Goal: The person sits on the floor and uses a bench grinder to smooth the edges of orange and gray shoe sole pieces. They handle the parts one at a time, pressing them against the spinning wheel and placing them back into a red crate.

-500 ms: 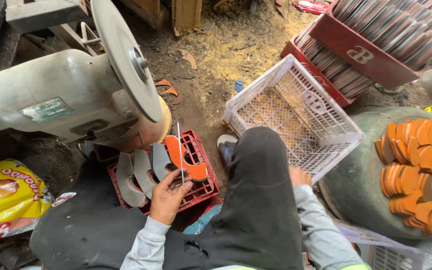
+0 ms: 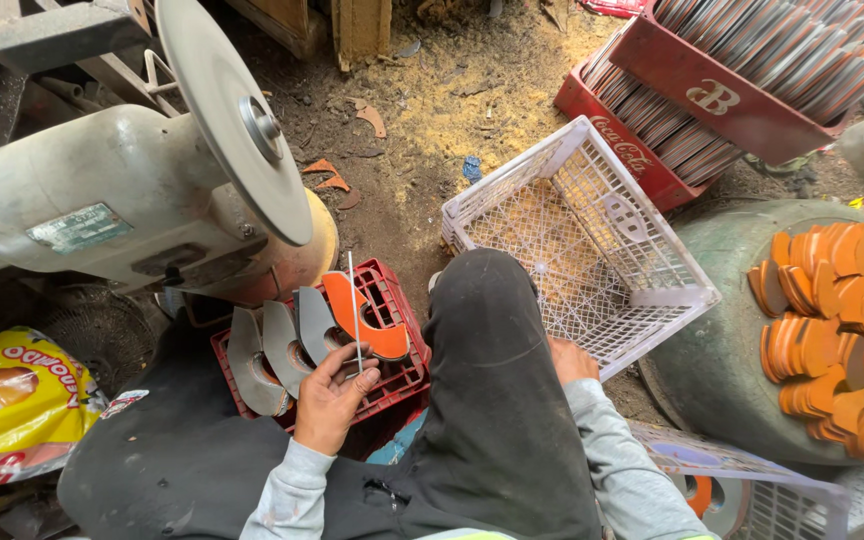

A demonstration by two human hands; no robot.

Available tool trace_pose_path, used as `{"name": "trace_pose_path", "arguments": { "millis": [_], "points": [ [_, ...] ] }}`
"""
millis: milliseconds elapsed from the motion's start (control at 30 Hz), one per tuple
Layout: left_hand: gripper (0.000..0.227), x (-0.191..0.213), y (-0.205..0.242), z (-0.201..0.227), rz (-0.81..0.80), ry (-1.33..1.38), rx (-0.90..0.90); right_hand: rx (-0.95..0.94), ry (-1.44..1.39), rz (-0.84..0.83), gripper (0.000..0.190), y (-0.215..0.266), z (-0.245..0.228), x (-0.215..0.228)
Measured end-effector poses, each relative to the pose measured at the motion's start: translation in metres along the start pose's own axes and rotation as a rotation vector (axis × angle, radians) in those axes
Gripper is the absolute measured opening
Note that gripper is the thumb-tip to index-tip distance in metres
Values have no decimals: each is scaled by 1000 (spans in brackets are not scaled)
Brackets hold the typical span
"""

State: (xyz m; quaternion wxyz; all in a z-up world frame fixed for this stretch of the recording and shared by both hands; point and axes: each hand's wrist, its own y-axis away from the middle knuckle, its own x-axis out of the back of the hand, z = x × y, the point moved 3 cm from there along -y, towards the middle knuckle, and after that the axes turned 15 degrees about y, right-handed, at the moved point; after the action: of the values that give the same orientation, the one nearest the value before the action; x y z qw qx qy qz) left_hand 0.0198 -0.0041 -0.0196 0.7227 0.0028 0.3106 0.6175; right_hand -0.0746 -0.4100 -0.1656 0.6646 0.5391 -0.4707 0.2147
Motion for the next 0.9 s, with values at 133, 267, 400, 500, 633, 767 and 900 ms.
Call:
{"name": "trace_pose_path", "arguments": {
  "millis": [133,267,400,500,633,767,900],
  "points": [
    [52,0,0,0,4,-17,10,-1,-46,81,37,9,-11,22],
    [53,-4,-2,-1,-2,-19,22,25,-14,145,33,5,-18,50],
    [52,-4,-3,-3,-7,-26,49,-70,145,10,23,-15,-11,66],
    [53,-3,-4,-5,1,-12,68,-79,222,7,24,-7,5,74],
    [52,-10,-6,-2,-22,-23,57,-4,114,145,31,17,9,104],
    [48,-30,-4,19,-13,-132,-63,214,-41,586,48,43,-21,188],
    [43,-62,11,51,56,-498,-292,244,-437,935,19,88,-82,273]
  ]
}}
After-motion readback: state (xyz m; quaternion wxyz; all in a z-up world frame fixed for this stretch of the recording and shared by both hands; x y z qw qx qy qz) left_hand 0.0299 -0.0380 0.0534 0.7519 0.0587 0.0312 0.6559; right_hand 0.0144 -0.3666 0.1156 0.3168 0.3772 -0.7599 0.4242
